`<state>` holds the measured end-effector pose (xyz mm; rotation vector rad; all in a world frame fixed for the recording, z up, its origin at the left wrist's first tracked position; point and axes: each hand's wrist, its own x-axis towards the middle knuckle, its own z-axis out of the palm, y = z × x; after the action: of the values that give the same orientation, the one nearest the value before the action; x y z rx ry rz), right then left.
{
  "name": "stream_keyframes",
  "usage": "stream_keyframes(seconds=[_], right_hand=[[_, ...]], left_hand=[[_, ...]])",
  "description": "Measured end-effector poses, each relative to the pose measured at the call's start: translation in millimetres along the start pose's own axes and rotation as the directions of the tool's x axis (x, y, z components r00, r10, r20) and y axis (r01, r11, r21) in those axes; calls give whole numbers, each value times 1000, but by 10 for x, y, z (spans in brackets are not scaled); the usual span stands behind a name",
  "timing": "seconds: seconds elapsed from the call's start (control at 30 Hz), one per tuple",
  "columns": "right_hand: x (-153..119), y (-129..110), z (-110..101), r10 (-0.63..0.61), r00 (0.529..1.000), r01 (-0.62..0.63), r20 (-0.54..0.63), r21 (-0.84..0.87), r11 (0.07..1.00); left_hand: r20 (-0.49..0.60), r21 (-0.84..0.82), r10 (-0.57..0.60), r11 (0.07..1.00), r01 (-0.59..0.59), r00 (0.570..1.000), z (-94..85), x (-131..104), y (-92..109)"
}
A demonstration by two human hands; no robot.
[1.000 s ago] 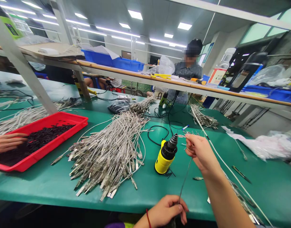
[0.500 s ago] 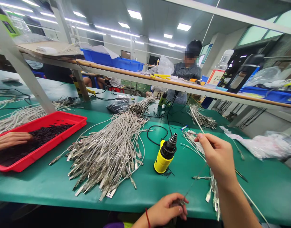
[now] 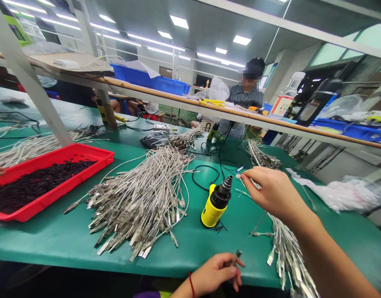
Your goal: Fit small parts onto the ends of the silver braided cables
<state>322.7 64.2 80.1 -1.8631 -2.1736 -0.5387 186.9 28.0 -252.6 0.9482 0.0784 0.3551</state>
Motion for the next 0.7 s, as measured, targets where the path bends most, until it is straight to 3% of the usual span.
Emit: stream_keyframes(seconds=[0.7], right_hand=[[-16, 103, 6, -51, 997, 45, 65, 91, 995]], left_hand=[[-4, 18, -7, 1000, 7, 1000, -7, 7, -21]])
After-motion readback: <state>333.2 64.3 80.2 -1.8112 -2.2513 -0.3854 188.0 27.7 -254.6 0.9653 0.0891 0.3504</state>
